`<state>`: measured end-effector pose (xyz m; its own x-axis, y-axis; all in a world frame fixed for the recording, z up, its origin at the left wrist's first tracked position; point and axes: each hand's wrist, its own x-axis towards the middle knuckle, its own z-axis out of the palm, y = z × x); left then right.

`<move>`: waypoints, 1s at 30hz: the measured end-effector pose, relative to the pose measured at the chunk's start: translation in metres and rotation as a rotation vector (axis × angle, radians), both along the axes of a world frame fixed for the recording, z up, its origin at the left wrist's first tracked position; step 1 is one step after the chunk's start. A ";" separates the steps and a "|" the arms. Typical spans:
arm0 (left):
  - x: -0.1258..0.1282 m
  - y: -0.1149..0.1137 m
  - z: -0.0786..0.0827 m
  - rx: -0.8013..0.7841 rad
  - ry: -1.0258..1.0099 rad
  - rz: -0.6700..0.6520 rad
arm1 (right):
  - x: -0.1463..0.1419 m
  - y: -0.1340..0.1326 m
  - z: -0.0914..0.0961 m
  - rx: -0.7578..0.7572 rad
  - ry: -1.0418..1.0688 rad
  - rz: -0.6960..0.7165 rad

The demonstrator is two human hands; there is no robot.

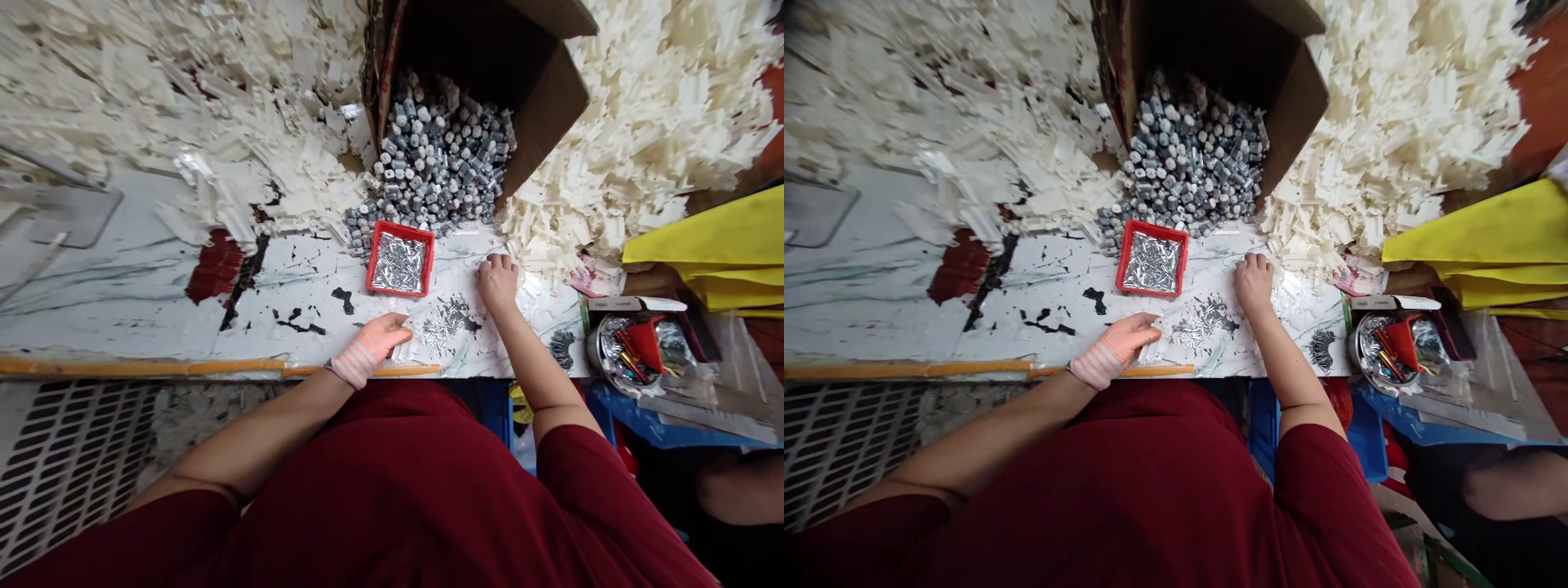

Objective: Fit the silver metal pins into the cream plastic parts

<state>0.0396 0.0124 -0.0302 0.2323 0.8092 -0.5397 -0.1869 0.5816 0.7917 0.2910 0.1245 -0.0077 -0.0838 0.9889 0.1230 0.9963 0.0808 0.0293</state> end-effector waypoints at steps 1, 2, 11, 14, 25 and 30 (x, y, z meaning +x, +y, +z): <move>0.000 0.000 -0.001 0.006 0.010 -0.009 | -0.002 -0.001 -0.002 -0.005 0.060 0.001; 0.000 0.001 -0.002 0.018 0.022 -0.013 | -0.007 -0.004 -0.003 -0.022 0.188 -0.003; 0.004 0.003 0.007 0.089 0.126 0.001 | -0.091 -0.076 -0.003 -0.200 1.189 0.223; 0.001 0.002 0.016 0.104 0.150 -0.027 | -0.096 -0.085 0.000 -0.146 0.945 0.348; -0.008 0.002 0.025 0.181 0.157 -0.126 | -0.085 -0.073 0.009 -0.330 0.876 0.413; -0.011 0.000 0.021 0.127 0.089 -0.173 | -0.064 0.028 0.013 -0.211 0.578 0.171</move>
